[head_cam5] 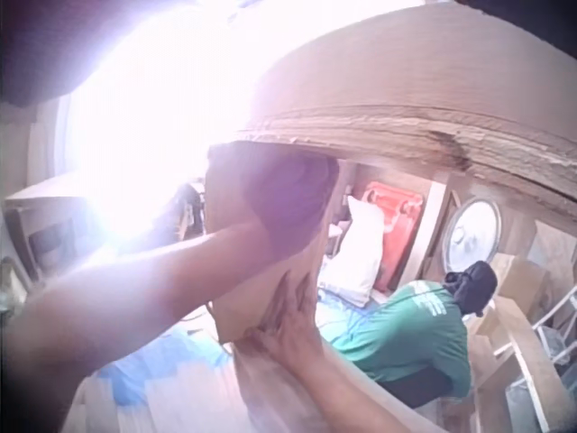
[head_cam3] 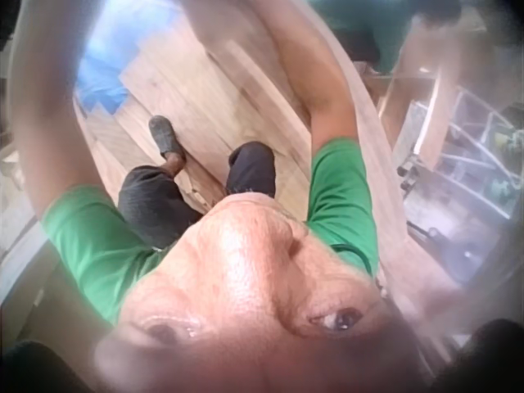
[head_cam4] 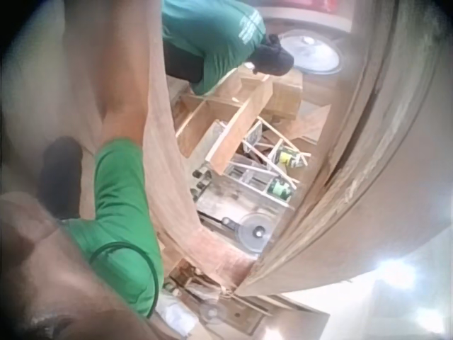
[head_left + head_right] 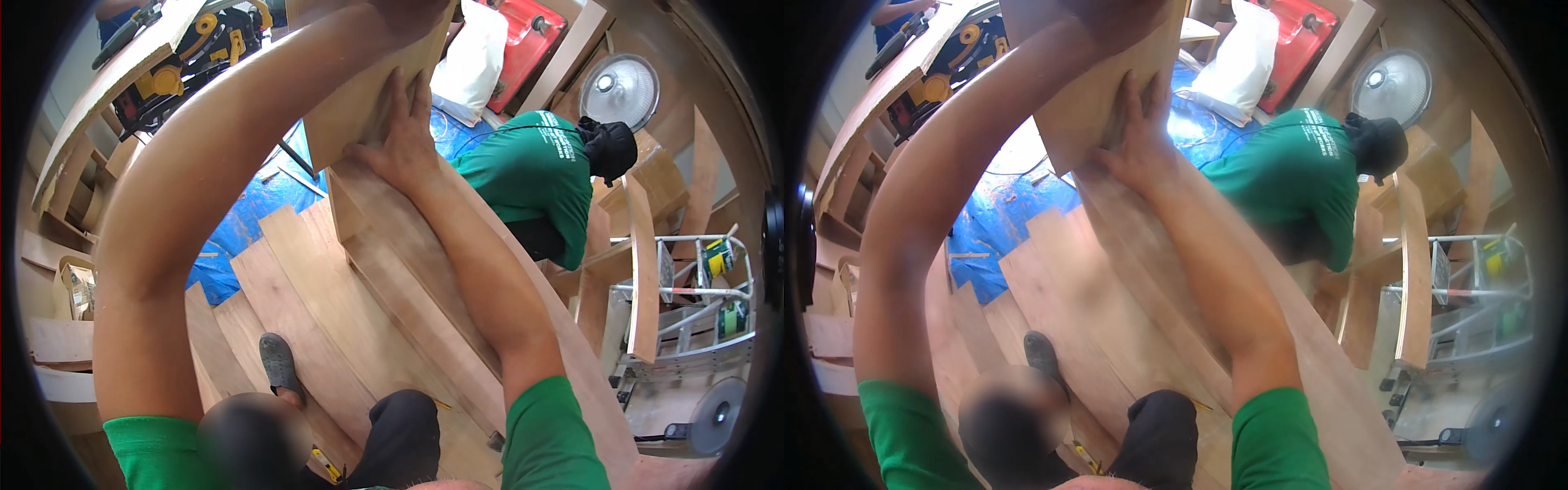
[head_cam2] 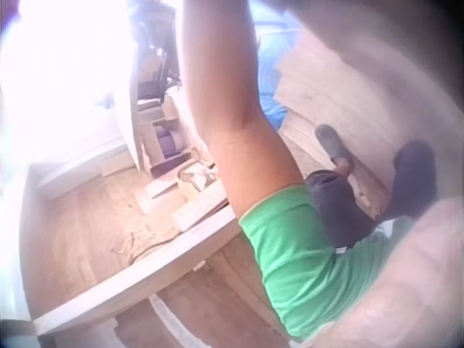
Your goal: The person measures a wooden plank with a tape measure and marks it with a pencil. They then use a utility knife to cut the plank along the marked line. Finally, the person lifts the cut piece of wood.
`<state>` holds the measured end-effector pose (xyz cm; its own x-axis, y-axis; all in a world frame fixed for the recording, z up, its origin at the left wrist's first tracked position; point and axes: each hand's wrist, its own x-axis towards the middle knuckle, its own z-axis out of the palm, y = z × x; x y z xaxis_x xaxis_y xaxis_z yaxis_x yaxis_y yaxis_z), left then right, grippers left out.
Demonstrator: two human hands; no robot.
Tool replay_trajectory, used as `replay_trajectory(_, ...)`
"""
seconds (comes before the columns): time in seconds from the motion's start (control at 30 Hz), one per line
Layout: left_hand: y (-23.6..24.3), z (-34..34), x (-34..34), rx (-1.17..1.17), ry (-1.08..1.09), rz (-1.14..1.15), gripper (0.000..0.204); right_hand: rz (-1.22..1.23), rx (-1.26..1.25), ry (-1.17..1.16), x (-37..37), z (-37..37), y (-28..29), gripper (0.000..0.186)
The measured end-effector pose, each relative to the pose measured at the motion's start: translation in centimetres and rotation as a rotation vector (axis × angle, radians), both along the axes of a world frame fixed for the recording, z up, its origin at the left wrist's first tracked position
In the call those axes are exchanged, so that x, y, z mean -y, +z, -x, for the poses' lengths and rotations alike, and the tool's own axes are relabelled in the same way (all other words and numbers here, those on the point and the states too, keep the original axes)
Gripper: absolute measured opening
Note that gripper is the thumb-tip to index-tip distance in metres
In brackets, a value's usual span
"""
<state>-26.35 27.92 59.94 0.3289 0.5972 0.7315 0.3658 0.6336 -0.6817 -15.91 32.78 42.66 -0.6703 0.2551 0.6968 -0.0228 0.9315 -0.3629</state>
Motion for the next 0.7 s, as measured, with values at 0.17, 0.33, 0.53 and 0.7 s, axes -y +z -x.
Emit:
replay_trajectory(0.17, -0.4, 0.6, -0.8, 0.007, 0.040, -0.022, 0.051, 0.009, 0.030, 0.015, 0.2, 0.1, 0.0, 0.136)
replay_trajectory(0.33, -1.2, 1.2, 1.8, 0.253, -0.092, 0.067, 0.050, -0.004, 0.020, 0.015, -0.5, 0.1, -0.2, 0.137)
replay_trajectory(0.53, -3.1, -2.8, 8.0, 0.570, -0.315, -0.322, 0.047, -0.040, 0.060, 0.050, -0.7, 0.0, 0.2, 0.136)
replay_trajectory(0.7, -3.5, -4.7, 9.0, 0.859, -0.716, -0.684, 0.075, -0.081, 0.003, 0.083, 0.0, 0.5, 0.2, 0.131)
